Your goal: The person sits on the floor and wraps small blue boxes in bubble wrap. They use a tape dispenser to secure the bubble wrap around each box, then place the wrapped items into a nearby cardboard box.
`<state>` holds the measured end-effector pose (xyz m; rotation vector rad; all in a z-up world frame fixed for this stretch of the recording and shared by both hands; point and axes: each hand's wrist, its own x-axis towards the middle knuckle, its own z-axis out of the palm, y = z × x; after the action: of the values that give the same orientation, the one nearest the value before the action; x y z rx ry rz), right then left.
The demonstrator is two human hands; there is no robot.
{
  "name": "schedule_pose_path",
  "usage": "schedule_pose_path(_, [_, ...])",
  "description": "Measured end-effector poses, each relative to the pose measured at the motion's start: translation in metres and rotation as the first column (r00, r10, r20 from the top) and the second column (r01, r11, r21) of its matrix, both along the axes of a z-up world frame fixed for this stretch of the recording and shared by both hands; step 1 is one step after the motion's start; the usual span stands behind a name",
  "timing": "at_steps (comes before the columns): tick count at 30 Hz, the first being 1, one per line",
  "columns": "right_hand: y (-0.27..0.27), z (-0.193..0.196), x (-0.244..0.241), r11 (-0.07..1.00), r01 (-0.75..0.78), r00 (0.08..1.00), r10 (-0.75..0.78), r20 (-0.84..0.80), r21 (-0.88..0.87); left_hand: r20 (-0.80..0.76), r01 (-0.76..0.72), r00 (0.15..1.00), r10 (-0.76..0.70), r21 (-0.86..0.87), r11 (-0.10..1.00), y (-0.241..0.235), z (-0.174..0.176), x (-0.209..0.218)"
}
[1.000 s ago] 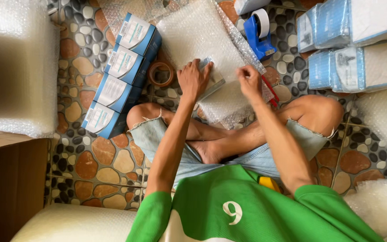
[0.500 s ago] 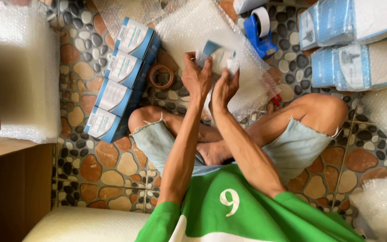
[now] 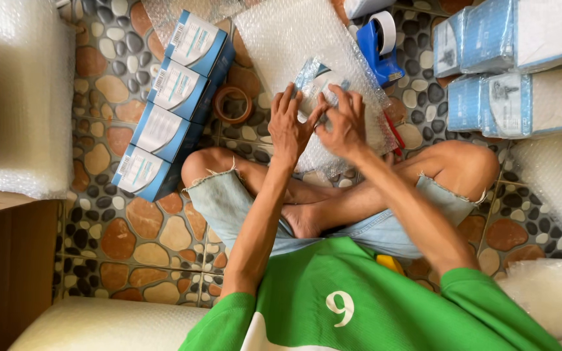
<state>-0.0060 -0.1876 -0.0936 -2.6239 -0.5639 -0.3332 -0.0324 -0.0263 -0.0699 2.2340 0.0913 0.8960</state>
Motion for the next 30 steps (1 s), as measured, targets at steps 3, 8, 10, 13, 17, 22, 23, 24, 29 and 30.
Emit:
schedule_pose_path(3, [-0.034, 0.004, 0.048, 0.966, -0.239, 0.970, 0.242, -0.013, 0.096, 0.007, -0.025, 1.000, 0.024, 0.090, 0.996, -0.013, -0.001, -0.005])
schedule_pose_path(8, [-0.092, -0.005, 0.126, 0.723, 0.401, 0.907, -0.401, -0.132, 0.562, -0.151, 0.047, 0.989, -0.003, 0.292, 0.955, -0.022, 0.019, -0.014])
schedule_pose_path(10, [-0.120, -0.006, 0.122, 0.730, 0.569, 0.823, -0.505, -0.261, 0.379, -0.128, 0.048, 0.992, -0.015, 0.258, 0.965, -0.022, 0.023, -0.013])
schedule_pose_path(13, [-0.169, -0.062, 0.121, 0.838, 0.512, 0.845, -0.452, -0.287, 0.189, -0.050, -0.008, 0.999, 0.020, 0.224, 0.975, -0.023, 0.008, -0.008])
schedule_pose_path(17, [-0.189, -0.103, 0.130, 0.864, 0.444, 0.871, -0.352, -0.343, 0.239, 0.026, -0.086, 0.996, 0.082, 0.209, 0.974, -0.027, -0.017, -0.006])
schedule_pose_path(22, [-0.148, -0.046, 0.089, 0.360, 0.717, 0.695, -0.295, -0.656, 0.597, 0.056, -0.136, 0.990, 0.127, 0.182, 0.974, -0.030, -0.020, 0.000])
schedule_pose_path(23, [-0.147, -0.042, 0.069, 0.231, 0.741, 0.671, -0.218, -0.709, 0.630, 0.048, -0.143, 0.989, 0.137, 0.171, 0.975, -0.032, -0.022, -0.007])
schedule_pose_path(24, [-0.156, -0.051, 0.073, 0.238, 0.745, 0.666, -0.213, -0.715, 0.623, 0.039, -0.149, 0.989, 0.145, 0.171, 0.974, -0.033, -0.027, -0.004])
schedule_pose_path(29, [-0.192, -0.061, 0.072, 0.796, 0.582, 0.730, -0.601, -0.324, -0.164, 0.104, -0.184, 0.979, 0.177, 0.067, 0.981, -0.033, -0.034, 0.000])
schedule_pose_path(30, [-0.164, -0.022, 0.061, 0.796, 0.583, 0.734, -0.602, -0.316, -0.161, 0.113, -0.186, 0.978, 0.178, 0.063, 0.981, -0.036, -0.035, 0.004])
